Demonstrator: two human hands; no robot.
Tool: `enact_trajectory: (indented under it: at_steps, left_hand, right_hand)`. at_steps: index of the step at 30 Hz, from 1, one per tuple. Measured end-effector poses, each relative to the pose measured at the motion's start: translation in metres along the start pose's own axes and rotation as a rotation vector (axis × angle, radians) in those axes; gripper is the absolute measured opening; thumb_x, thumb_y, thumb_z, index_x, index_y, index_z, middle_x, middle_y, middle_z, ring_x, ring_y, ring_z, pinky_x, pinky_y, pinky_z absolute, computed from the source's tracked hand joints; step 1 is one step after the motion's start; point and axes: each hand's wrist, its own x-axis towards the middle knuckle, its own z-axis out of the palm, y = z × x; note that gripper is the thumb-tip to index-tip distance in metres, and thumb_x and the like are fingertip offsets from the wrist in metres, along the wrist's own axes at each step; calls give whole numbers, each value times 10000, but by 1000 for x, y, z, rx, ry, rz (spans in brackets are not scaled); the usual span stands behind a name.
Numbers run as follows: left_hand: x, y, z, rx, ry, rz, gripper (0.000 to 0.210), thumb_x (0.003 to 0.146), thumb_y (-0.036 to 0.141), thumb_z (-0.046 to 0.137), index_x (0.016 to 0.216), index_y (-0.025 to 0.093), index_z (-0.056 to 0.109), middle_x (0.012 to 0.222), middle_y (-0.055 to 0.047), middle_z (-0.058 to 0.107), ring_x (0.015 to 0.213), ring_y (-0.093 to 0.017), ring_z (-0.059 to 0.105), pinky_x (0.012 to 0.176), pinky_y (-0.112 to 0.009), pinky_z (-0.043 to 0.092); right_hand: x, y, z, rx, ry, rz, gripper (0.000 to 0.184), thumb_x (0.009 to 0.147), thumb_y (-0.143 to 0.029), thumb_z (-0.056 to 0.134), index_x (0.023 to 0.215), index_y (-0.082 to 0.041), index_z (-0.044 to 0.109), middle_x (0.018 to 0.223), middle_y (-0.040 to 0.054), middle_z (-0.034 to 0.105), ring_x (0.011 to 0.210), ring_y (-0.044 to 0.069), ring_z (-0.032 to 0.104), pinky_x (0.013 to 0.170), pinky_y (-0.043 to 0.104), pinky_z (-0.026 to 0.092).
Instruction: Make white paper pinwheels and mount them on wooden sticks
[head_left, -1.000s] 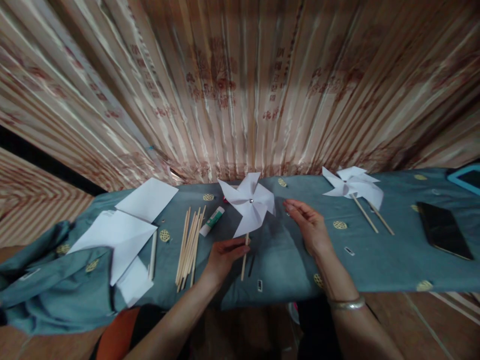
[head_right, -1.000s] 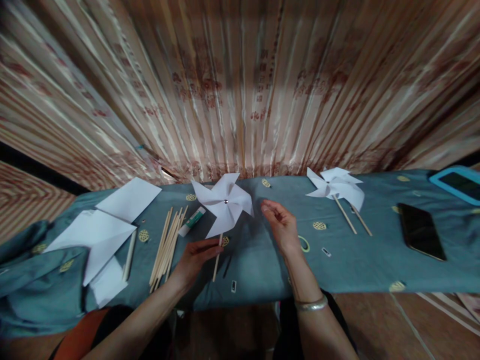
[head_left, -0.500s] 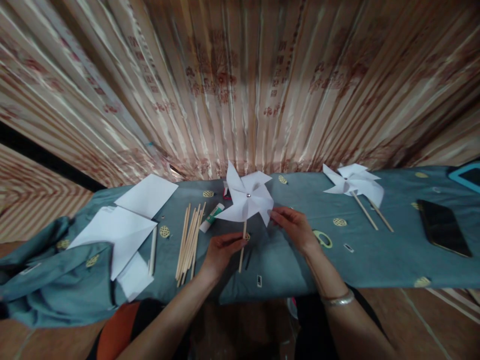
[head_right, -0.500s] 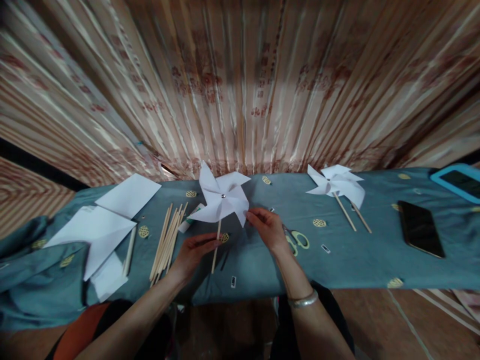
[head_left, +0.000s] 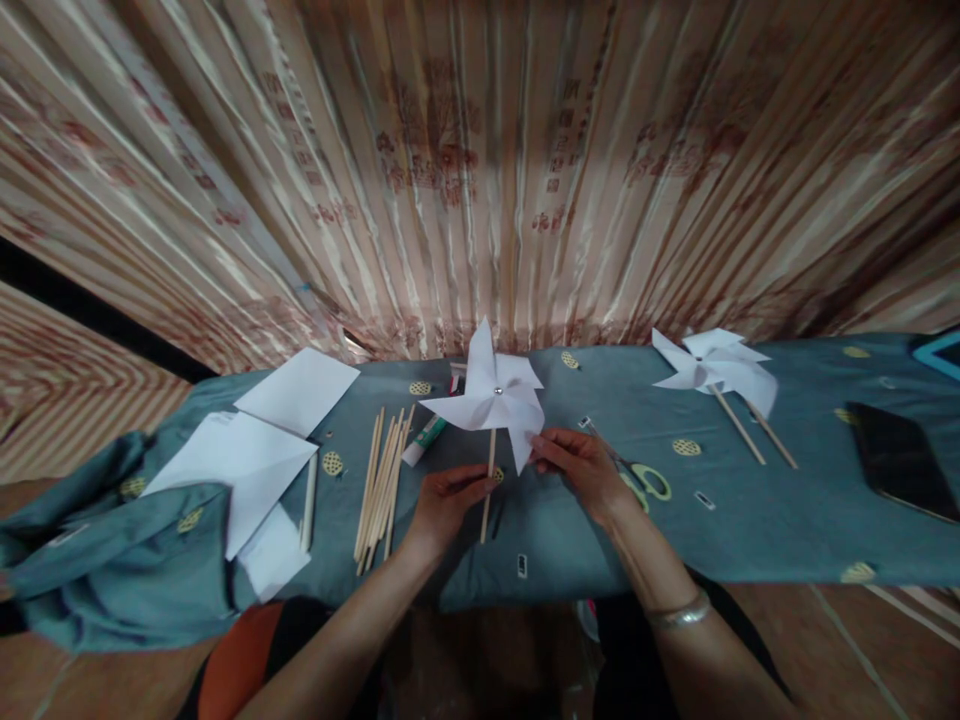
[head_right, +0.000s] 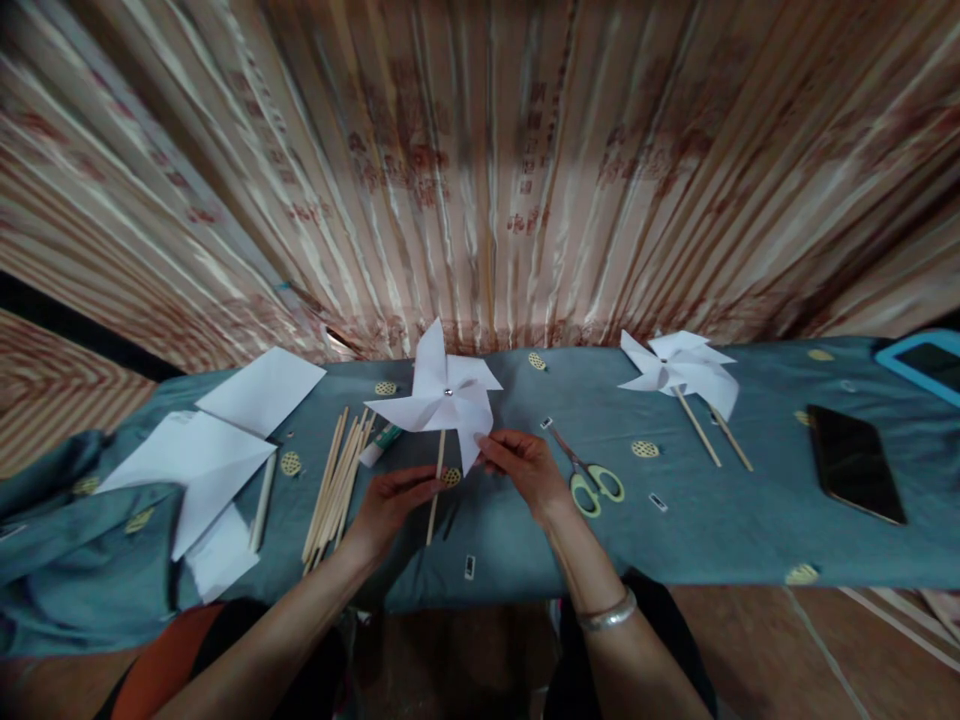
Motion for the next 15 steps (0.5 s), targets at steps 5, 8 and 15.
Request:
enact_trajectory:
  at_steps: [5,8,15]
  left_hand:
    - [-2,1,1,14,-8,1,330,535,357,873,787,155,803,848,-96,779,825,-255,704,893,-405,527]
    - [-2,1,1,5,-22,6,313,546,352,870,789,164,805,845,-79,779,832,-253,700,895,-399,523]
    - [-1,-4,0,-1,-65,-17,360,567,359,868,855,152,802,921,-98,778,889,-256,708,937,-395,503]
  right_hand:
    - [-2,1,7,22,-56,38,398,577,-559,838,619,-181,719,622,17,705,542,89,524,553,237,382]
    - [-4,1,10,24,-76,49,386,591,-548,834,622,-181,719,634,19,715,543,87,527,560,238,393]
    - [-7,3,16,15,-132,36,383,625,-558,809,650,-184,729,622,11,707,540,92,538,558,243,418]
